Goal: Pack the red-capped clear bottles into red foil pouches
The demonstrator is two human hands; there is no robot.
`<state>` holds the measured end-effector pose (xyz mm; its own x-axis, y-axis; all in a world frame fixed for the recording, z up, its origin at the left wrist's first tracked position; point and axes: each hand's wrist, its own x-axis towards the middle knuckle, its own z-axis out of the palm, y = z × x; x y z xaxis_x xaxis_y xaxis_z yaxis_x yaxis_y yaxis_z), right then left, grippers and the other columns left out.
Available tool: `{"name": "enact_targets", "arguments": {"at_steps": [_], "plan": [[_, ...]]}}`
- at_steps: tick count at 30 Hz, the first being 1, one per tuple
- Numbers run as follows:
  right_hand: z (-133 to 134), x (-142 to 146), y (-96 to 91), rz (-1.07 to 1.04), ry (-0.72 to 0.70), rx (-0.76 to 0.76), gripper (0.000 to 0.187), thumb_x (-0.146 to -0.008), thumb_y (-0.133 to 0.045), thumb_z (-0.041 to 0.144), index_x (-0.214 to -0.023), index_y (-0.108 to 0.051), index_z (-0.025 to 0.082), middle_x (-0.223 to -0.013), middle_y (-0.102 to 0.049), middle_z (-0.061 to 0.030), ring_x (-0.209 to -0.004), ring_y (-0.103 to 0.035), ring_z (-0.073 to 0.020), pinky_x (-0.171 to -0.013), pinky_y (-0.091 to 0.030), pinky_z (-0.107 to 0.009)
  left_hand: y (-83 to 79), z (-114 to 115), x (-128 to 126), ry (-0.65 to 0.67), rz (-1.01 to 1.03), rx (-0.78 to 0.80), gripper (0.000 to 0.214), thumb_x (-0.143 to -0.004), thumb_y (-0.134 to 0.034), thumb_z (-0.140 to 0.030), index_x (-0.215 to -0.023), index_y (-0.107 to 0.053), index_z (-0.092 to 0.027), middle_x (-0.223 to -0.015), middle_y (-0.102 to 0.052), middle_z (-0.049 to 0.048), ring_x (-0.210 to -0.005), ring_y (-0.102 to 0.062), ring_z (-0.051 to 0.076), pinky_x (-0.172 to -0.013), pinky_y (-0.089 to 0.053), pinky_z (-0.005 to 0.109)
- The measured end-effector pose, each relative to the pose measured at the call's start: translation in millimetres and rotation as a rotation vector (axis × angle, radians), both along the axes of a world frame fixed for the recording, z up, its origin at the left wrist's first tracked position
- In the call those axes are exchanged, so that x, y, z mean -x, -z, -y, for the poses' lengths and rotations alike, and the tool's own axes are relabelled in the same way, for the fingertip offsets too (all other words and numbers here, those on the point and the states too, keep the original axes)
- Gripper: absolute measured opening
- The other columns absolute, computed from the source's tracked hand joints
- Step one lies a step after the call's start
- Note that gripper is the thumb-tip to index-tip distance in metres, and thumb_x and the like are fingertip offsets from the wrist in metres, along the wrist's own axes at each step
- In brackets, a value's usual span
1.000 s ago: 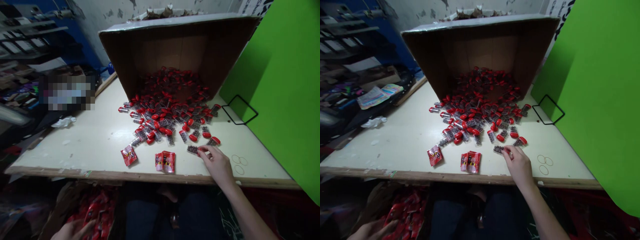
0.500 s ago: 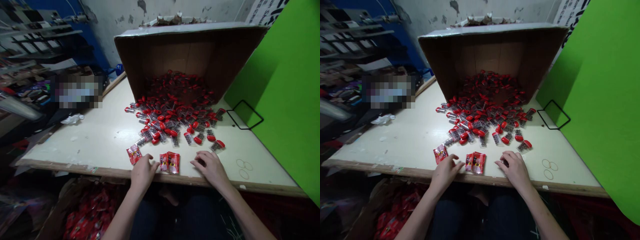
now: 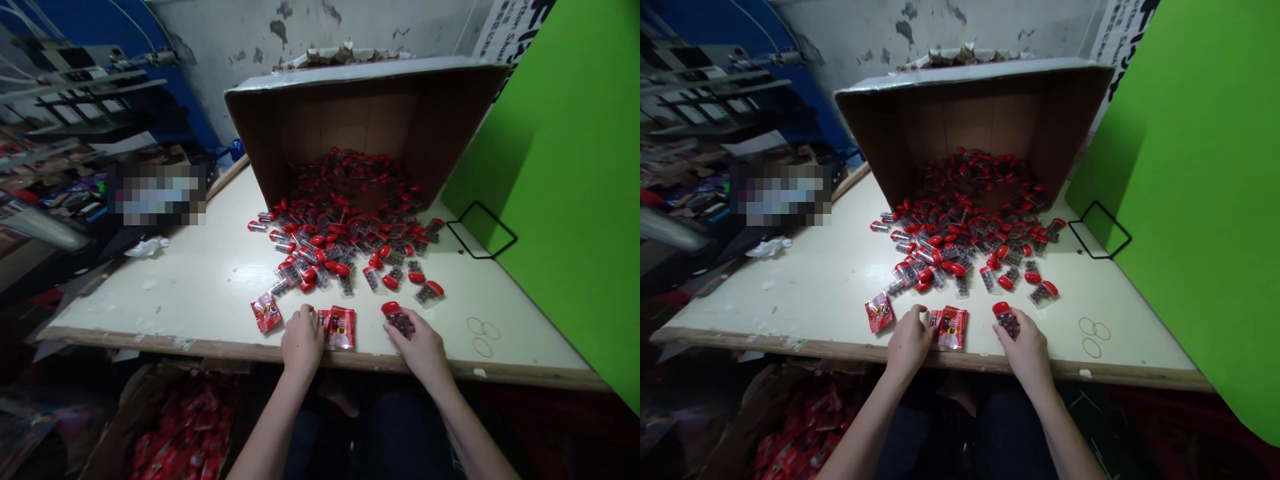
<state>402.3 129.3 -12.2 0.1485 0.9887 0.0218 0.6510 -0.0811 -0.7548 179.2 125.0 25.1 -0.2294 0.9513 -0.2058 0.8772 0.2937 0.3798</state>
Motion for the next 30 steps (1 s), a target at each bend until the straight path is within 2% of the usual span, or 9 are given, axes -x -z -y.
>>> {"name": "enact_targets", "arguments": {"at_steps": [3,7,11,14,16,19,24,30], "plan": [[5.8,23.2,-10.3,-0.209,-0.103,0.034,0.031,-0.077,-0.06,0.038,-0.101,-0.058,0.018,-0.088,-0.069,-0.0058,-0.075,-0.065,-0.0215,-0.07,-0.05,-0.032,-1.3,-3.1,1.0,0.028,0.078,-0.015,0.032,-0.079,-0.053,-0.025,-0.111,-0.053,-0.024,-0.096,-0.059,0.008,-0.086,-0.056,0.022,-0.064,-0.034,0.028],[9.3,59.4,-22.7,-0.34,-0.246,0.063,0.022,-0.079,-0.059,0.032,-0.099,-0.058,0.021,-0.087,-0.069,-0.0023,-0.076,-0.064,-0.0196,-0.07,-0.048,-0.029,-0.9,-12.9,7.3,0.05,0.161,-0.045,0.012,-0.072,-0.06,-0.024,-0.084,-0.062,-0.023,-0.085,-0.058,0.0051,-0.081,-0.055,0.021,-0.065,-0.034,0.029],[7.1,73.9,-21.6,-0.344,-0.225,0.074,0.016,-0.079,-0.058,0.03,-0.093,-0.058,0.022,-0.078,-0.068,-0.0011,-0.069,-0.064,-0.0195,-0.065,-0.047,-0.028,9.2,-17.6,16.1,0.016,0.312,-0.104,0.009,-0.063,-0.065,-0.016,-0.064,-0.058,-0.02,-0.072,-0.058,0.0024,-0.073,-0.055,0.019,-0.063,-0.035,0.027],[7.1,69.9,-16.2,-0.412,-0.223,0.101,0.019,-0.083,-0.052,0.034,-0.097,-0.056,0.022,-0.076,-0.067,-0.0009,-0.061,-0.063,-0.0171,-0.058,-0.048,-0.026,18.7,-14.4,22.7,-0.062,0.493,-0.151,0.007,-0.067,-0.063,-0.022,-0.068,-0.057,-0.019,-0.06,-0.058,-0.0003,-0.061,-0.055,0.017,-0.058,-0.038,0.026],[9.0,65.0,-14.6,-0.496,-0.205,0.117,0.022,-0.084,-0.052,0.037,-0.1,-0.054,0.021,-0.074,-0.066,-0.001,-0.057,-0.061,-0.0158,-0.054,-0.048,-0.025,20.8,-10.5,25.8,-0.115,0.631,-0.174,0.015,-0.07,-0.062,-0.031,-0.077,-0.059,-0.018,-0.061,-0.061,0.0008,-0.058,-0.057,0.017,-0.055,-0.04,0.026],[13.4,58.9,-17.7,-0.613,-0.183,0.128,0.025,-0.085,-0.052,0.039,-0.102,-0.052,0.02,-0.069,-0.062,0.0,-0.058,-0.059,-0.0152,-0.054,-0.047,-0.025,14.6,-4.9,27.1,-0.146,0.81,-0.182,0.027,-0.07,-0.063,-0.038,-0.084,-0.062,-0.015,-0.07,-0.066,0.0043,-0.062,-0.06,0.018,-0.058,-0.043,0.026],[24.0,54.4,-30.8,-0.731,-0.156,0.158,0.026,-0.086,-0.055,0.039,-0.103,-0.052,0.02,-0.073,-0.06,-0.0004,-0.064,-0.057,-0.0146,-0.054,-0.044,-0.022,-4.8,0.8,16.7,-0.166,0.962,-0.184,0.027,-0.071,-0.065,-0.039,-0.059,-0.059,-0.015,-0.057,-0.061,0.0008,-0.055,-0.053,0.012,-0.055,-0.038,0.022],[31.1,59.9,-48.4,-0.931,-0.073,0.177,0.024,-0.082,-0.062,0.036,-0.099,-0.055,0.02,-0.073,-0.057,0.0011,-0.062,-0.05,-0.0109,-0.053,-0.039,-0.019,-18.3,4.5,-6.2,-0.226,1.172,-0.173,0.026,-0.066,-0.072,-0.032,-0.054,-0.056,-0.015,-0.052,-0.057,-0.0012,-0.051,-0.048,0.009,-0.052,-0.036,0.02]]}}
